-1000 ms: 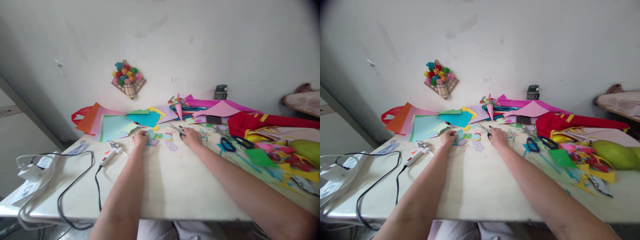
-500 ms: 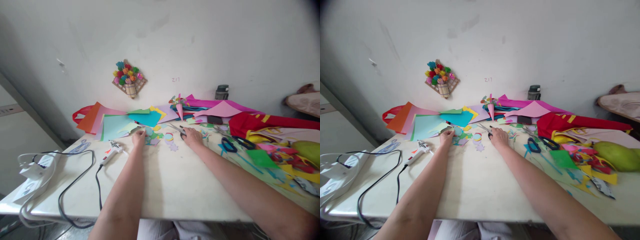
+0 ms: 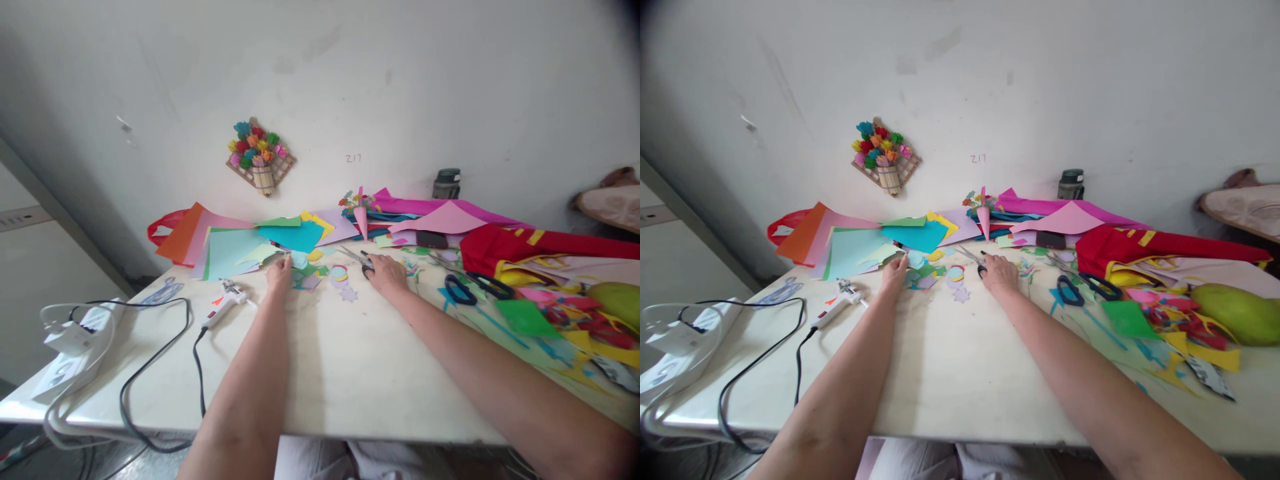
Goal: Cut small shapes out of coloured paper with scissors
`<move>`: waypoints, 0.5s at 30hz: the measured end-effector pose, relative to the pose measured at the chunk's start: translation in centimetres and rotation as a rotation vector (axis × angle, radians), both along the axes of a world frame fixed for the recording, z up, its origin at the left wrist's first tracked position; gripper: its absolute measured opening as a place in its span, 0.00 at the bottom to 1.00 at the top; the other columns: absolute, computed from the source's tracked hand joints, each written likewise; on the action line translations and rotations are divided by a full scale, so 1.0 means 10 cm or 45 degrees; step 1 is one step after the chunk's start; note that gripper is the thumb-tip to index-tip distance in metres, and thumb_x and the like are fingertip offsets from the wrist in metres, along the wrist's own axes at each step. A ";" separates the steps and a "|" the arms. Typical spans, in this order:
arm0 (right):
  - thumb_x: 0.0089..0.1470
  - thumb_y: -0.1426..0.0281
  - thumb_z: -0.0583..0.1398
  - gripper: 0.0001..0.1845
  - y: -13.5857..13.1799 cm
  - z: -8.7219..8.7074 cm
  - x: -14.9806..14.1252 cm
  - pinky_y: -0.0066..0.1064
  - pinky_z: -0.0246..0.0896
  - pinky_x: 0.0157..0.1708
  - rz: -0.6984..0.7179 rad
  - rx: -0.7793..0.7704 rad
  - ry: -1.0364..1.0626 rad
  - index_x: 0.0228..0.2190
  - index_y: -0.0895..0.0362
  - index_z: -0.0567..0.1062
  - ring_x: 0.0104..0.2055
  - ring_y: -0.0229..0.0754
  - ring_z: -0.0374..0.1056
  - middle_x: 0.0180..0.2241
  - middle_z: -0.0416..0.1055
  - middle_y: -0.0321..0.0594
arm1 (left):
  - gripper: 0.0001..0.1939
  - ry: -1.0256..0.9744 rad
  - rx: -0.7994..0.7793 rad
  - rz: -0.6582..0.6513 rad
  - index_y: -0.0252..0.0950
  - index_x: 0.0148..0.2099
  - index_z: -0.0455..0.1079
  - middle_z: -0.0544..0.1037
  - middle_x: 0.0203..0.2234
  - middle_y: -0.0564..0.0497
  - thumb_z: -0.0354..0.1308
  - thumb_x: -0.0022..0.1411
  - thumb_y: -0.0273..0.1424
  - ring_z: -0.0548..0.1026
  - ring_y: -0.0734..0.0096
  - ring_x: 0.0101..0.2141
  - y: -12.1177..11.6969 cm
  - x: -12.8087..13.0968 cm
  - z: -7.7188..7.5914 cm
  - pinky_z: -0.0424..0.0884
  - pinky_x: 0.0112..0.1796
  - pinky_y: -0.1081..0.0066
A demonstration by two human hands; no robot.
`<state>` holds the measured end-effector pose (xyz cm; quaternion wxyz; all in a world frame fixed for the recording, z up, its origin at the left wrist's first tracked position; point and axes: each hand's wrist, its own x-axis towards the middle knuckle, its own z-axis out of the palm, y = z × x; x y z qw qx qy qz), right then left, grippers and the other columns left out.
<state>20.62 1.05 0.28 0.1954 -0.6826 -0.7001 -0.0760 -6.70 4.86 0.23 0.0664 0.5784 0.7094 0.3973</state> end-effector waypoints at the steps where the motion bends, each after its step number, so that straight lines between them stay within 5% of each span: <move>1: 0.53 0.67 0.55 0.20 0.00 0.00 0.00 0.35 0.56 0.41 -0.004 -0.001 -0.001 0.49 0.54 0.68 0.47 0.47 0.63 0.45 0.70 0.44 | 0.21 -0.009 0.013 -0.008 0.37 0.25 0.68 0.72 0.20 0.49 0.43 0.58 0.44 0.71 0.65 0.28 -0.01 0.00 0.00 0.61 0.26 0.72; 8: 0.52 0.67 0.55 0.20 0.00 0.00 0.00 0.35 0.56 0.40 0.011 0.024 -0.015 0.48 0.55 0.69 0.46 0.47 0.63 0.44 0.71 0.44 | 0.18 -0.076 0.021 -0.040 0.37 0.27 0.74 0.72 0.17 0.51 0.49 0.54 0.43 0.71 0.66 0.26 -0.08 0.00 0.03 0.60 0.25 0.73; 15: 0.52 0.67 0.55 0.20 0.00 -0.01 0.01 0.35 0.56 0.40 0.015 0.030 -0.021 0.48 0.55 0.69 0.46 0.47 0.63 0.44 0.71 0.45 | 0.14 0.070 -0.044 0.134 0.41 0.33 0.77 0.79 0.27 0.49 0.53 0.53 0.41 0.74 0.61 0.34 -0.13 0.06 0.11 0.64 0.35 0.69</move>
